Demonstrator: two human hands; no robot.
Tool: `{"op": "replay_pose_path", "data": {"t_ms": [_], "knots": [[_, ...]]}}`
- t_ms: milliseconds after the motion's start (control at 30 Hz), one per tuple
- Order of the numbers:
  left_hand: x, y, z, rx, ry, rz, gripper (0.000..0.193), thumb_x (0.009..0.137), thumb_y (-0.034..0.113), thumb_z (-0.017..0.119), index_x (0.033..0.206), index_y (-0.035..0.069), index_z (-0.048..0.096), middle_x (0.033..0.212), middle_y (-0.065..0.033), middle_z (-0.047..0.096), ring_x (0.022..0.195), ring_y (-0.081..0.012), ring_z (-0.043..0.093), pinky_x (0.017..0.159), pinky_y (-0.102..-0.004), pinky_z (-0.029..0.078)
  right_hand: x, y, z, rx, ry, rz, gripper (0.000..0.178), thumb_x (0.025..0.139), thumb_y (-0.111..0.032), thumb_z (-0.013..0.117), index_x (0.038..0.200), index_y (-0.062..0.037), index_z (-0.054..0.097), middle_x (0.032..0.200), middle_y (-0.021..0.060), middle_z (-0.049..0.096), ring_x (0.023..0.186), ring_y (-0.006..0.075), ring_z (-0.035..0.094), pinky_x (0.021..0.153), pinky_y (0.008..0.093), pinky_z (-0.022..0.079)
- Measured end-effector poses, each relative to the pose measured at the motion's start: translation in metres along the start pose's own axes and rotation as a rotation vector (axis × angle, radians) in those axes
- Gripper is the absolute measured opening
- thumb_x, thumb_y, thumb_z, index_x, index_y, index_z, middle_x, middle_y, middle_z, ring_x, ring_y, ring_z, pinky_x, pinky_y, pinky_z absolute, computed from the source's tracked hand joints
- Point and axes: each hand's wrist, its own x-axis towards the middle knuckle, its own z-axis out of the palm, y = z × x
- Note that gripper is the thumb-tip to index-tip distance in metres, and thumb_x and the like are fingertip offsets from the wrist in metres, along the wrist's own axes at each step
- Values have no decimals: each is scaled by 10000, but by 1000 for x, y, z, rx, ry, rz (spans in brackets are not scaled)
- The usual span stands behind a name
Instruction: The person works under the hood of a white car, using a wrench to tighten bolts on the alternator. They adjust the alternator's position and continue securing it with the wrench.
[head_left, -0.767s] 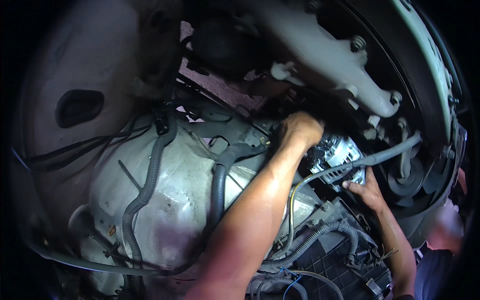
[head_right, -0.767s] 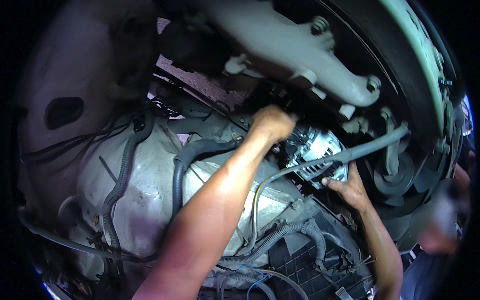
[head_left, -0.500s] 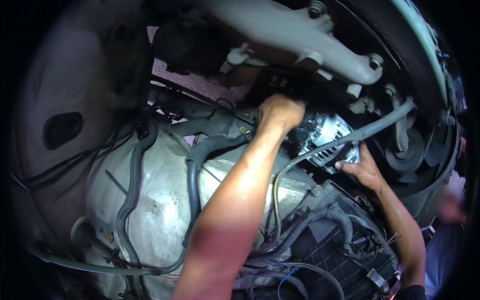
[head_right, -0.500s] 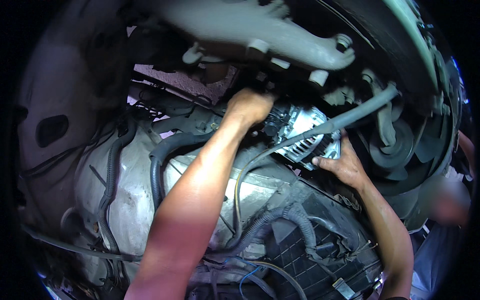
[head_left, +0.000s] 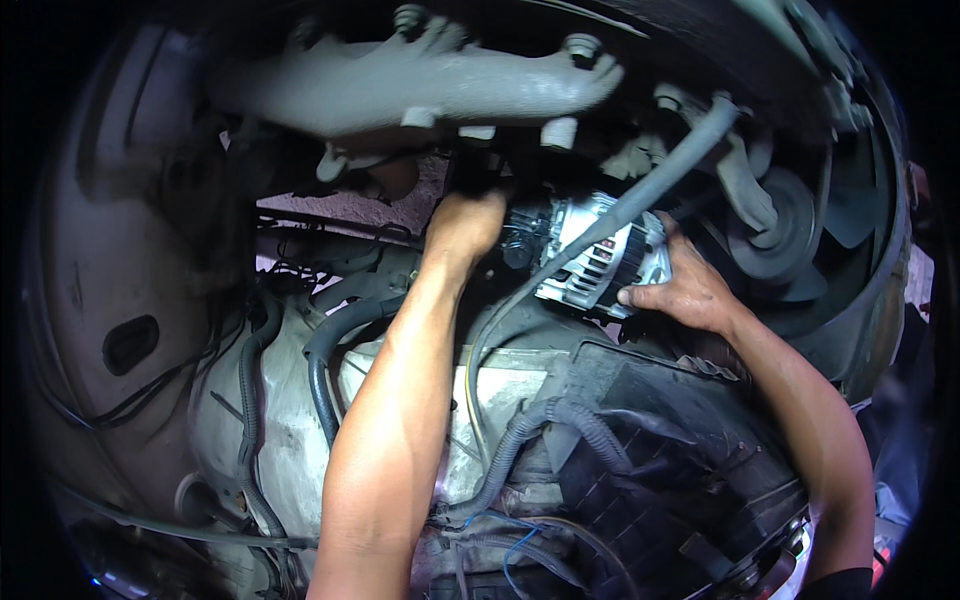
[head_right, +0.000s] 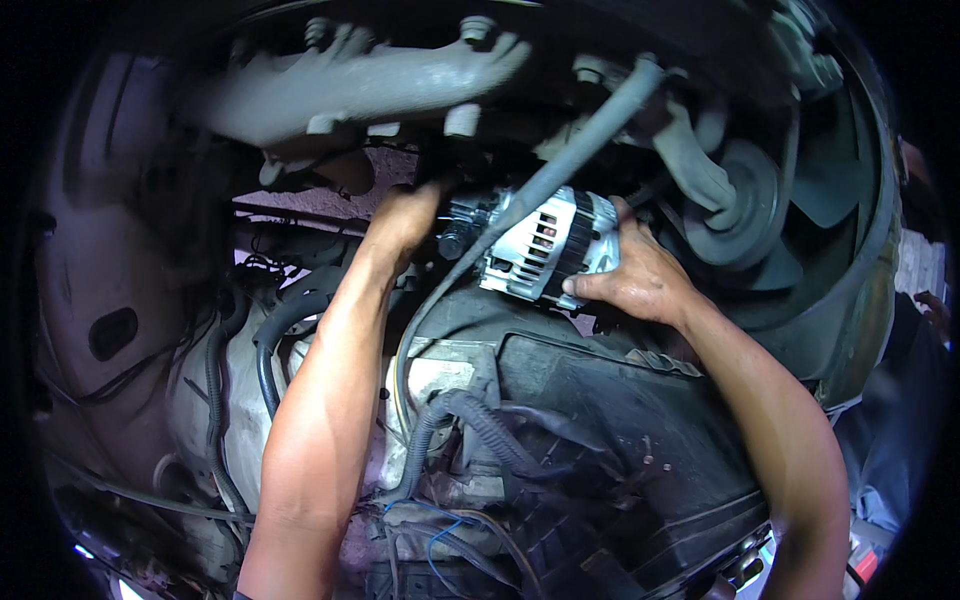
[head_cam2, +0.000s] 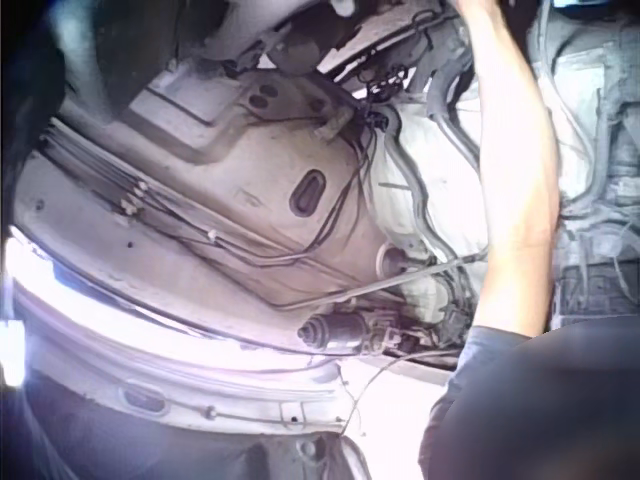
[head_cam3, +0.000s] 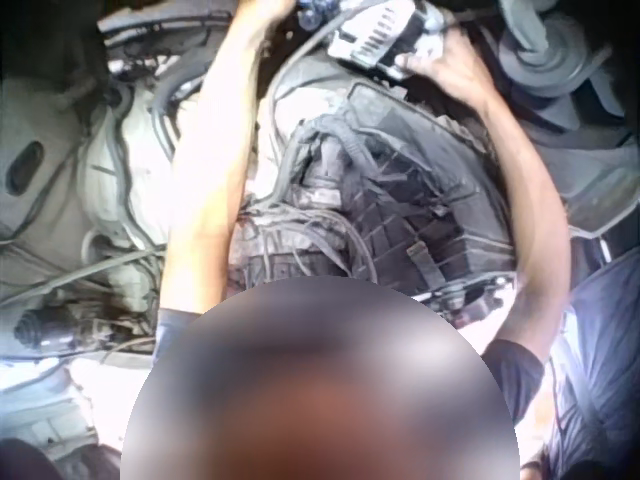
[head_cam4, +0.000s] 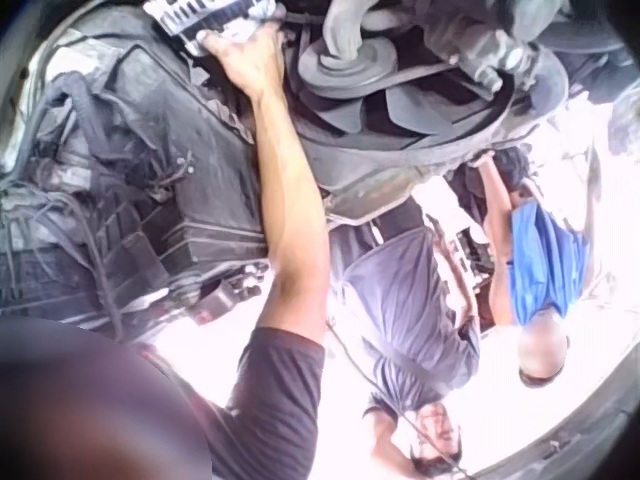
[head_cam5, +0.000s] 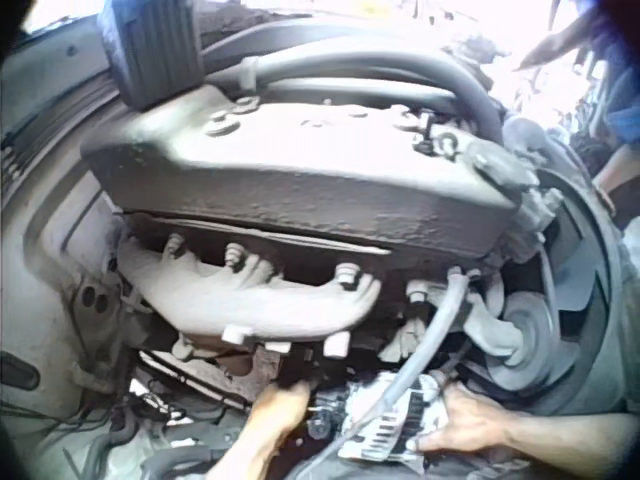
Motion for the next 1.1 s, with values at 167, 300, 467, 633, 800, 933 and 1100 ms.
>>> {"op": "replay_pose_path", "data": {"t_ms": [167, 300, 467, 633, 800, 933, 1100], "knots": [[-10, 1, -2, -188, -13, -53, 597, 938, 441, 541, 1160, -107, 629, 985, -171, 675, 806, -241, 639, 654, -386, 506, 0, 0, 1, -67, -3, 102, 1164, 662, -475, 805, 1525, -9, 178, 1432, 309, 420, 1367, 414, 402, 1140, 445, 348], [-33, 2, -9, -550, -154, -146, 376, 966, 297, 475, 1080, -38, 602, 790, -98, 601, 646, -215, 566, 569, -354, 481, 0, -1, 0, -107, -6, 165, 1219, 656, -513, 799, 1553, -26, 133, 1442, 296, 422, 1383, 396, 396, 1143, 435, 358], [-41, -9, -15, -446, -59, -102, 380, 963, 290, 483, 1077, -51, 608, 795, -108, 601, 624, -218, 586, 542, -357, 487, 2, 6, -3, -18, -42, 136, 1235, 647, -510, 810, 1547, 5, 139, 1436, 303, 430, 1370, 403, 408, 1147, 426, 344], [-32, -28, -14, -66, 126, -133, 334, 769, 169, 600, 921, -119, 676, 893, -271, 698, 845, -332, 696, 760, -428, 521, 7, 10, 0, 104, 12, -15, 1119, 627, -420, 845, 1502, 5, 291, 1367, 286, 520, 1327, 400, 459, 1114, 420, 359], [-28, -32, 0, 208, -82, 80, 289, 741, 128, 595, 903, -87, 700, 1035, -316, 664, 1052, -409, 655, 900, -407, 519, 6, 6, 2, 332, -52, -80, 971, 653, -281, 831, 1446, 20, 358, 1261, 192, 592, 1194, 305, 542, 1070, 382, 384], [-31, -23, 10, 84, -152, -30, 297, 758, 113, 598, 957, -78, 708, 1057, -294, 673, 1061, -386, 661, 909, -391, 520, 8, 1, 3, 351, -77, -68, 1016, 677, -241, 821, 1489, 56, 286, 1390, 164, 484, 1305, 271, 440, 1129, 346, 314], [-33, -20, 8, -267, -221, -220, 223, 816, 80, 586, 931, -63, 713, 1000, -263, 707, 951, -331, 716, 818, -378, 563, 6, 0, 4, 265, -8, -5, 947, 658, -231, 838, 1437, 26, 367, 1345, 151, 520, 1267, 282, 469, 1121, 360, 313]]}}
